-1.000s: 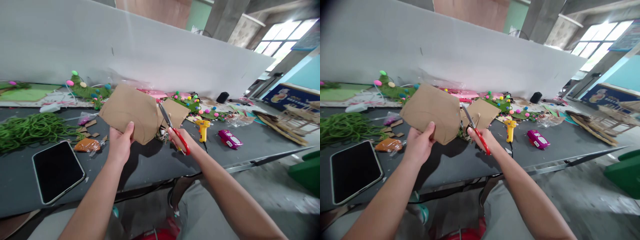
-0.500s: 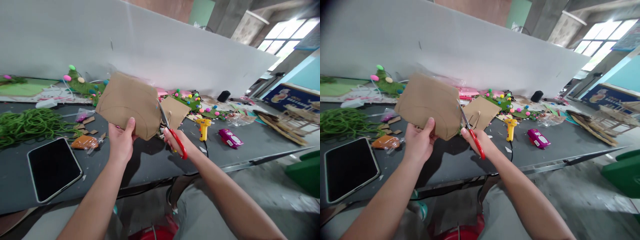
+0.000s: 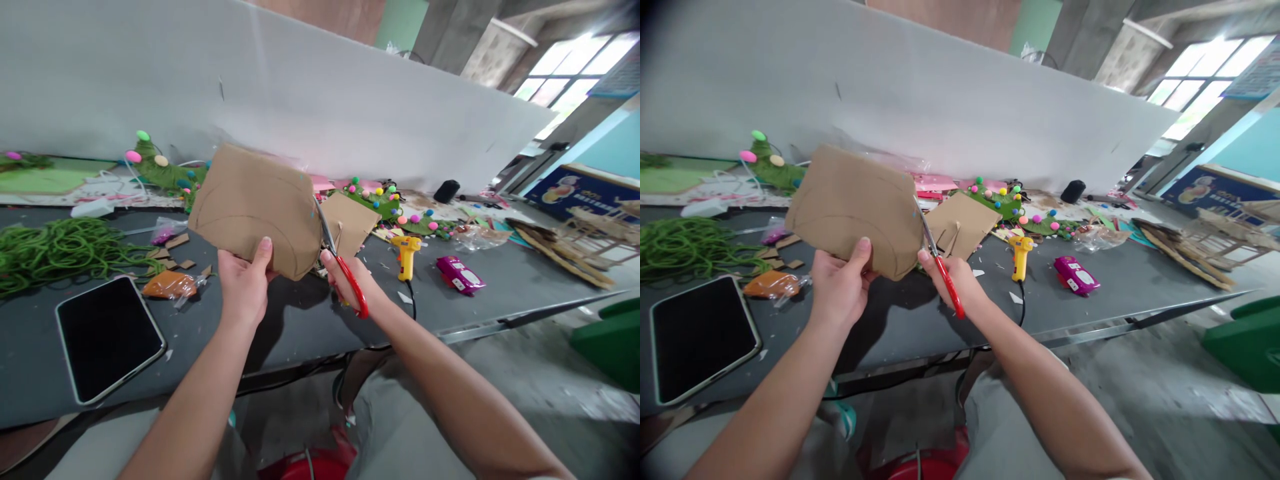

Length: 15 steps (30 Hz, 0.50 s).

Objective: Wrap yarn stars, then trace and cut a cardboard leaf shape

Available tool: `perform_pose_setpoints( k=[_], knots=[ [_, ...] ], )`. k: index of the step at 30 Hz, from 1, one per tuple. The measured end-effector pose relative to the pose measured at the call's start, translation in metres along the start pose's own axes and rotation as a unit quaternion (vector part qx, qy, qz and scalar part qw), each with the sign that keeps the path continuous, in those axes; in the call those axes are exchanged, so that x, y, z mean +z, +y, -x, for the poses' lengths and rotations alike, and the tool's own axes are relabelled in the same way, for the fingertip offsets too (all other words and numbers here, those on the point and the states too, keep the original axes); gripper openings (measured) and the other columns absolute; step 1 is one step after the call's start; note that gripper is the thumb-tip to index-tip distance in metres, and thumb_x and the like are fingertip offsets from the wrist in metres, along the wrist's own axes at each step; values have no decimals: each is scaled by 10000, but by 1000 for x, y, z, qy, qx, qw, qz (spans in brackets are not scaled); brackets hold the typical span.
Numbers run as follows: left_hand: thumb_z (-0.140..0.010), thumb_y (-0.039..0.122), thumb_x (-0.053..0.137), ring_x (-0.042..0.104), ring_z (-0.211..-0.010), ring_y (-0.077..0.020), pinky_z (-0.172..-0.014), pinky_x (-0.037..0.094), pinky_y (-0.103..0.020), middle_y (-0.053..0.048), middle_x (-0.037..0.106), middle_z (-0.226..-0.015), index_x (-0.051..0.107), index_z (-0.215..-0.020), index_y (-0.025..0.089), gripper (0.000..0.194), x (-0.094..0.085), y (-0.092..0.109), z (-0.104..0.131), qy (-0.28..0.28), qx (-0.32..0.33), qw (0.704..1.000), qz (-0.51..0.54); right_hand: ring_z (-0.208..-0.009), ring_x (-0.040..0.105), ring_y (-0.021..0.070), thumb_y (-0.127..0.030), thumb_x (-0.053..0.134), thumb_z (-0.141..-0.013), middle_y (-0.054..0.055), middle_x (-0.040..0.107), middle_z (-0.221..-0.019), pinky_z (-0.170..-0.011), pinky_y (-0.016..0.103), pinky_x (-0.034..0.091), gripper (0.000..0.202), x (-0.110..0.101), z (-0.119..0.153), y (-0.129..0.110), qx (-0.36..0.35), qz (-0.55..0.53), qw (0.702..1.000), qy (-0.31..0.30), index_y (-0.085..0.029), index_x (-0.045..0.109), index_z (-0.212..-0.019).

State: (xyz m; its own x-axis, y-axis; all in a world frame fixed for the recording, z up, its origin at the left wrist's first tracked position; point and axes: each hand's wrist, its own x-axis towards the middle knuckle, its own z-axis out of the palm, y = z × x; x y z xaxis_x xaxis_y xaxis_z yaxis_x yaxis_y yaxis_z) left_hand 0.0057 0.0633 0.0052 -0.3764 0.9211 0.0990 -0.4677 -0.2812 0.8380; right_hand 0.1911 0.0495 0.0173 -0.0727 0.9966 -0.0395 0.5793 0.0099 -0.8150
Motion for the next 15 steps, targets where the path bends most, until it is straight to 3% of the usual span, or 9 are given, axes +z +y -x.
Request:
perform_pose_setpoints(
  k=[9,15],
  knots=[
    [-735,316,881,727,-1100,-279,-780,665,-393,-98,667,-1357,562,-1134,268,513,-2,4,1,-11,-7,1000,-3,-485,398,120,-873,442,-840,-8,397,-509,-469,275,280,717,6,-3,4,12,-21,1000,20,-201,436,-591],
    [-738,301,879,732,-1091,-285,-797,663,-417,-92,685,-1309,566,-1117,264,493,-3,6,-1,-14,-7,1000,-2,-482,406,117,-834,479,-855,-15,394,-491,-472,269,276,700,7,-6,9,-4,-2,999,39,-192,453,-578]
  ],
)
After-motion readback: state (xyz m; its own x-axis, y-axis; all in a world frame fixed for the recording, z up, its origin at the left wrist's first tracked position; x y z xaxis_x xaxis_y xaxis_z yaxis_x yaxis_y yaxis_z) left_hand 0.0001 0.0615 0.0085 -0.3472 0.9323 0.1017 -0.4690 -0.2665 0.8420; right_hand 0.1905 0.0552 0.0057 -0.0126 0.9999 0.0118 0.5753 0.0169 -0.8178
